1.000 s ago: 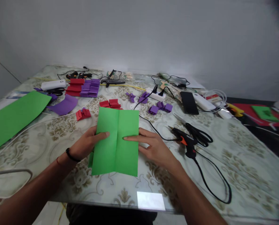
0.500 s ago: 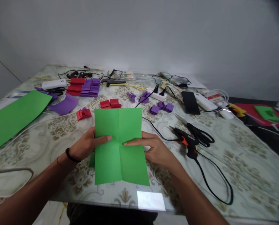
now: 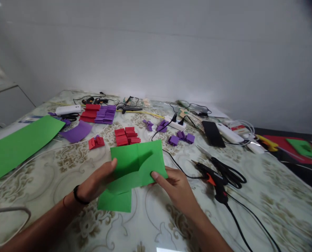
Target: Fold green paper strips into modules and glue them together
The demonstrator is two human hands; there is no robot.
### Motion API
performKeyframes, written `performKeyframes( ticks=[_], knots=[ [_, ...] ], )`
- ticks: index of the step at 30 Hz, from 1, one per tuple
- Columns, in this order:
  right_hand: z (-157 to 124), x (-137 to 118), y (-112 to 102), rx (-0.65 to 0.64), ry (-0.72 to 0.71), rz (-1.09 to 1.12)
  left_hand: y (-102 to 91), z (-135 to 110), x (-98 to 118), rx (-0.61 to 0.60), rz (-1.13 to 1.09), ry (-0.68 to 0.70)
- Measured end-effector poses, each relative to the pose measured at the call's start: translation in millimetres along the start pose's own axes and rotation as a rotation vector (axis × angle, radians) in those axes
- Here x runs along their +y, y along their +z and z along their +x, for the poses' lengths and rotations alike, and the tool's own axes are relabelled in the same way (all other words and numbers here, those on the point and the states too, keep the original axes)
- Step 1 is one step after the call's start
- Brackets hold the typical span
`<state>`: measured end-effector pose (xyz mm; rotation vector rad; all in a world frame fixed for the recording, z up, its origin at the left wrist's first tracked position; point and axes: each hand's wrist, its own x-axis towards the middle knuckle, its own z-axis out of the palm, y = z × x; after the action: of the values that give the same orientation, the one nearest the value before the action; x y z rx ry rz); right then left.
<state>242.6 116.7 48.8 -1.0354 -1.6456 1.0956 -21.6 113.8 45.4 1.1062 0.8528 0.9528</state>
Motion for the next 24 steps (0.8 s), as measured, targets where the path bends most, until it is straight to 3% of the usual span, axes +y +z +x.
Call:
performKeyframes(
  ticks=[4, 6, 10, 14, 16, 18, 21, 24],
  knots=[
    [0, 2, 1, 0.054, 0.129, -0.016, -0.2, 4, 1, -0.137, -0.171, 0.154],
    [0, 2, 0, 0.060, 0.161, -0.021, 0.9, 5, 5, -0.088, -0.131, 0.185],
    [1, 2, 1, 0.043, 0.204, 0.020, 6.4, 7, 14, 0.124, 0.096, 0.087],
    [2, 4, 9, 0.138, 0.211, 0.263, 9.3, 9, 14, 0.237, 0.218, 0.091],
    [3, 7, 14, 0.185, 0.203, 0.443, 10.0, 10, 13, 0.270, 0.245, 0.105],
    [2, 11, 19, 0.151, 0.231, 0.565, 11.5, 10, 12, 0.293, 0.255, 0.110],
    [-1, 15, 27, 0.011, 0.328, 0.615, 15.1, 7, 10, 0.290, 0.283, 0.081],
    [-5, 14, 32, 0.001, 0.384, 0.610, 17.7, 3, 8, 0.240, 0.360, 0.012]
  ],
)
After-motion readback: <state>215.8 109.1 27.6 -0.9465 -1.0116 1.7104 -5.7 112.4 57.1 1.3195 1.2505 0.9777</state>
